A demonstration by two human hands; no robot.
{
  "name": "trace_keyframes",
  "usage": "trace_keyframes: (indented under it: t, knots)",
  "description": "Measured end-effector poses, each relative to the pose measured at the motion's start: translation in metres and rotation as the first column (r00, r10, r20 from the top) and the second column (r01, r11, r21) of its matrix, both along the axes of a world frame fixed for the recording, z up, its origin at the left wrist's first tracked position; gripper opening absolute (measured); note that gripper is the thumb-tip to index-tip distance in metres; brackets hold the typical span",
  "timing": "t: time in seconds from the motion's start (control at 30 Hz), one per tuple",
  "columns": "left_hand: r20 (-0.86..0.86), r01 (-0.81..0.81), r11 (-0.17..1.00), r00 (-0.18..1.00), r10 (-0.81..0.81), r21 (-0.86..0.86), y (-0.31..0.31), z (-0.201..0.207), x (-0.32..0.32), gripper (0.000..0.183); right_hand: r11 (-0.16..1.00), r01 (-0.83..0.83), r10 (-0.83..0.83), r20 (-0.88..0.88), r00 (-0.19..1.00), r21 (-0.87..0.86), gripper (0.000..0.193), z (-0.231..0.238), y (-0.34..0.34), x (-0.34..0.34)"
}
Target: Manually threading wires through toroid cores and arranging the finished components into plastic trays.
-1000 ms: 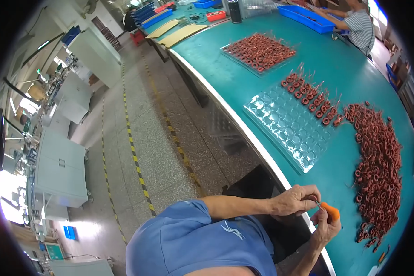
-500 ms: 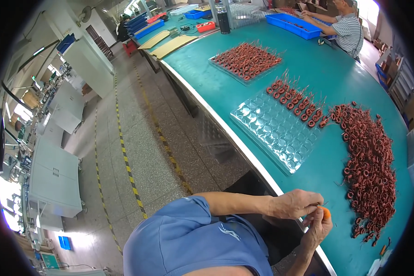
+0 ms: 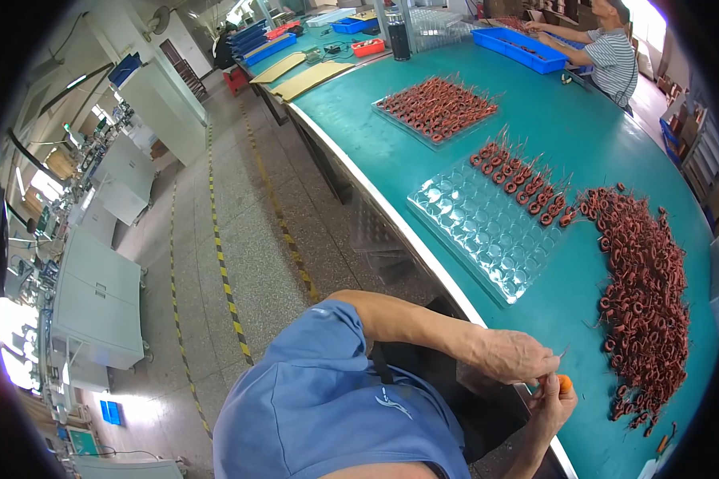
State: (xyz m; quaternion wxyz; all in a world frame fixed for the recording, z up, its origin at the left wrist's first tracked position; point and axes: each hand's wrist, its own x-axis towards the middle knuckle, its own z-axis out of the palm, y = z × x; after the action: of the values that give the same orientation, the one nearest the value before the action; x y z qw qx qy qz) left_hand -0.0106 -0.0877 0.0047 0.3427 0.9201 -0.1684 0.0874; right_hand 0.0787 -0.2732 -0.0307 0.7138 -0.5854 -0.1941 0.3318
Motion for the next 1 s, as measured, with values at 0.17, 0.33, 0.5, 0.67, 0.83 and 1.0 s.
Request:
trace_keyframes:
  t: [0.17, 0.33, 0.5, 0.67, 0.83, 1.0]
  knots:
    - [-0.059, -0.050, 0.825, 0.998, 0.020, -0.564, 0.002, -0.006, 0.014, 0.025, 0.894, 0.432, -0.288, 0.583, 0.760, -0.120, 0.025, 0.030, 0.020, -0.016]
    - [-0.054, -0.050, 0.291, 0.998, -0.006, -0.955, 0.019, 0.005, -0.016, 0.019, 0.983, 0.098, -0.049, 0.297, 0.954, -0.153, 0.027, 0.076, 0.067, -0.008]
    - [-0.029, 0.003, 0.268, 0.993, -0.116, -0.963, 0.007, -0.003, 0.001, 0.024, 0.996, 0.091, -0.090, 0.206, 0.974, 0.007, 0.030, 0.052, 0.043, 0.018]
    - [-0.156, -0.119, 0.282, 0.982, -0.110, -0.952, 0.013, -0.011, 0.004, 0.035, 0.986, 0.004, -0.033, 0.168, 0.985, 0.169, 0.040, 0.039, 0.048, 0.012]
    - [-0.207, -0.191, 0.218, 0.977, -0.055, -0.957, 0.006, -0.006, -0.001, 0.026, 0.987, 0.157, -0.148, 0.212, 0.966, -0.027, 0.028, 0.046, 0.046, -0.002]
    - [-0.227, -0.211, 0.299, 0.974, -0.020, -0.931, -0.001, -0.013, -0.011, 0.027, 0.984, 0.171, -0.177, 0.182, 0.967, 0.046, 0.022, 0.033, 0.046, -0.021]
